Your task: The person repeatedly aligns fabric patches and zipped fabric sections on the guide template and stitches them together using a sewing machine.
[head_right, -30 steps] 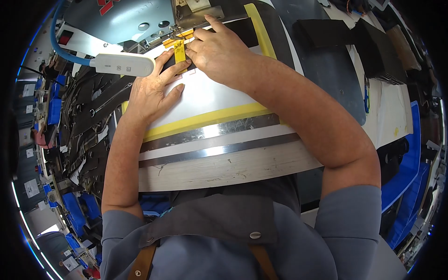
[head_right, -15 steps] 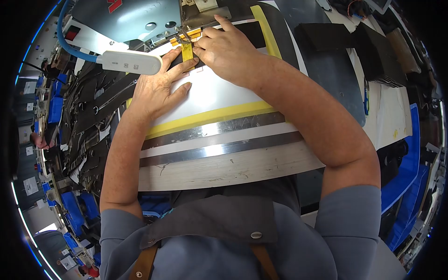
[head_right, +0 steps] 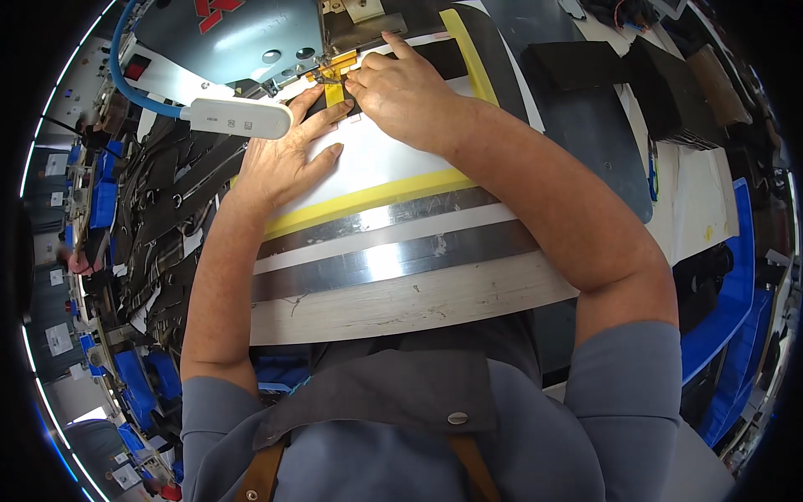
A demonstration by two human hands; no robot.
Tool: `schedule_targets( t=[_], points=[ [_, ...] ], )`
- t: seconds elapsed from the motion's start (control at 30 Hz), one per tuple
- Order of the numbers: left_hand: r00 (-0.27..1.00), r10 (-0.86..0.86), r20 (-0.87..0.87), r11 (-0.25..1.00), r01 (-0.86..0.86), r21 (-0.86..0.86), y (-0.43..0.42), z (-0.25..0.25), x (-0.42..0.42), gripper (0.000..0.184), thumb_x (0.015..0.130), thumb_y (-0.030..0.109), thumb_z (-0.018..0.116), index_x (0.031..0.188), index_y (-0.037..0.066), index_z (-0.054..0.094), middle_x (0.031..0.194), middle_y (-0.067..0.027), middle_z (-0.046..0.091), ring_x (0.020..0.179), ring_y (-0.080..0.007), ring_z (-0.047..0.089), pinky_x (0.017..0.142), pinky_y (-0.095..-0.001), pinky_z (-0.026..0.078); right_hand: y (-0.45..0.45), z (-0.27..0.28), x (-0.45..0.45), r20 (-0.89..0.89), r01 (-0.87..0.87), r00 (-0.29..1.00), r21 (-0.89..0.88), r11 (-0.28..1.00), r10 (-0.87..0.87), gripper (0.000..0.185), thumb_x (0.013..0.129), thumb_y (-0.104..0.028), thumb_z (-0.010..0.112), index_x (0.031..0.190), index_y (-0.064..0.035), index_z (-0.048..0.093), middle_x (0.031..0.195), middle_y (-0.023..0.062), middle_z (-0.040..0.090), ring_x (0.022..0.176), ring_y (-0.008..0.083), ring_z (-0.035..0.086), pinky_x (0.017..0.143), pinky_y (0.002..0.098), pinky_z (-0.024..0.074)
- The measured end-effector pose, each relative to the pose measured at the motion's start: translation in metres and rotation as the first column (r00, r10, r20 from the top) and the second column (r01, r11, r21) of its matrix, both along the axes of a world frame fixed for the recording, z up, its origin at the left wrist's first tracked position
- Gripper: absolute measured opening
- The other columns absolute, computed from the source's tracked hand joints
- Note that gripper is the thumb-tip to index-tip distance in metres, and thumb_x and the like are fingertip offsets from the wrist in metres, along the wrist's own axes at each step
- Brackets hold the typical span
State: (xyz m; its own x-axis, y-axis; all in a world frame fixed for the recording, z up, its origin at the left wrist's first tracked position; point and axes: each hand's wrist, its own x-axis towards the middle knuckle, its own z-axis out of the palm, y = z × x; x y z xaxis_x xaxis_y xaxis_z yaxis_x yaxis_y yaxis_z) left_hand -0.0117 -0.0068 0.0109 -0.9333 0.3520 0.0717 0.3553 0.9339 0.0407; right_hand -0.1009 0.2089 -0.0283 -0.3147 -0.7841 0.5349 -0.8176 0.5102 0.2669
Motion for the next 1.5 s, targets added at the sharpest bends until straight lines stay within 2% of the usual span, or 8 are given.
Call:
schedule_targets(
  t=[0.27, 0.47, 0.67, 0.77, 1.1, 1.33, 1.4, 1.5],
  points=[
    [0.999, -0.011, -0.051, 0.994, 0.005, -0.113, -0.004, 0.003, -0.007, 0.057, 0.091, 0.049, 0.061, 0.146, 0.036, 0.054, 0.157, -0.0136, 0.042, 0.145, -0.0347, 0.042, 0.117, -0.0539, 0.036, -0.012, 0.012, -0.006, 0.215, 0.164, 0.957, 0.142, 0.976, -0.192, 0.041, 0.096, -0.006, 0.054, 0.135, -0.0087, 0.065, 0.132, 0.0021, 0.067, 0.131, 0.0153, 0.054, 0.126, 0.0514, 0.0194],
    [0.993, -0.066, -0.095, 0.993, 0.056, -0.109, -0.019, -0.006, 0.001, 0.055, 0.093, 0.050, 0.059, 0.147, 0.040, 0.053, 0.162, -0.0123, 0.038, 0.149, -0.0343, 0.036, 0.122, -0.0523, 0.027, -0.020, 0.001, -0.027, 0.112, 0.158, 0.980, 0.065, 0.985, -0.164, 0.035, 0.097, -0.010, 0.054, 0.130, -0.0102, 0.066, 0.124, 0.0007, 0.068, 0.128, 0.0163, 0.054, 0.124, 0.0549, 0.0229],
    [0.983, -0.024, -0.182, 0.999, 0.027, 0.017, -0.036, -0.010, 0.012, 0.055, 0.096, 0.046, 0.058, 0.141, 0.015, 0.061, 0.148, -0.0109, 0.056, 0.141, -0.0313, 0.047, 0.118, -0.0480, 0.031, -0.026, 0.018, -0.025, 0.246, 0.253, 0.919, 0.228, 0.940, -0.307, 0.042, 0.100, -0.005, 0.050, 0.138, -0.0169, 0.064, 0.137, -0.0018, 0.064, 0.134, 0.0149, 0.051, 0.127, 0.0499, 0.0189],
    [0.949, 0.101, -0.298, 0.950, -0.003, 0.313, -0.039, -0.006, 0.010, 0.032, 0.098, 0.032, 0.061, 0.110, 0.007, 0.076, 0.110, -0.0146, 0.075, 0.110, -0.0291, 0.067, 0.112, -0.0498, 0.036, -0.024, 0.011, -0.023, 0.234, 0.249, 0.931, 0.156, 0.956, -0.281, 0.042, 0.100, -0.005, 0.051, 0.137, -0.0177, 0.064, 0.137, -0.0022, 0.064, 0.134, 0.0151, 0.051, 0.127, 0.0499, 0.0196],
    [0.942, 0.213, -0.260, 0.922, -0.106, 0.371, -0.049, -0.010, -0.015, 0.030, 0.092, 0.021, 0.064, 0.114, 0.003, 0.073, 0.112, -0.0219, 0.071, 0.107, -0.0406, 0.065, 0.096, -0.0472, 0.049, -0.015, -0.006, -0.034, 0.157, 0.223, 0.959, 0.091, 0.970, -0.236, 0.042, 0.101, -0.009, 0.048, 0.139, -0.0189, 0.062, 0.138, -0.0037, 0.062, 0.132, 0.0155, 0.052, 0.125, 0.0528, 0.0212],
    [0.897, 0.425, -0.124, 0.888, -0.387, 0.249, -0.068, -0.019, -0.035, 0.051, 0.100, 0.042, 0.051, 0.130, 0.003, 0.064, 0.126, -0.0246, 0.066, 0.118, -0.0386, 0.063, 0.107, -0.0500, 0.042, 0.008, 0.004, -0.020, 0.033, 0.203, 0.978, 0.009, 0.979, -0.204, 0.027, 0.095, -0.012, 0.061, 0.115, -0.0175, 0.077, 0.119, -0.0020, 0.073, 0.120, 0.0152, 0.061, 0.124, 0.0526, 0.0241],
    [0.900, 0.416, -0.128, 0.908, -0.404, 0.106, -0.069, -0.013, -0.033, 0.045, 0.094, 0.036, 0.061, 0.130, 0.008, 0.064, 0.126, -0.0228, 0.066, 0.118, -0.0414, 0.062, 0.100, -0.0474, 0.049, 0.016, 0.004, -0.011, 0.057, 0.077, 0.995, -0.008, 0.997, -0.077, 0.025, 0.093, -0.012, 0.063, 0.112, -0.0162, 0.078, 0.114, -0.0015, 0.074, 0.112, 0.0158, 0.065, 0.122, 0.0521, 0.0285],
    [0.900, 0.435, -0.020, 0.899, -0.432, 0.076, -0.059, 0.009, -0.017, 0.066, 0.090, 0.058, 0.065, 0.134, 0.009, 0.065, 0.130, -0.0173, 0.066, 0.120, -0.0334, 0.064, 0.107, -0.0519, 0.040, 0.022, 0.013, 0.006, -0.020, -0.052, 0.998, -0.054, 0.997, 0.051, 0.018, 0.087, -0.009, 0.065, 0.099, -0.0114, 0.077, 0.089, -0.0014, 0.072, 0.091, 0.0162, 0.067, 0.118, 0.0512, 0.0359]
  ],
)
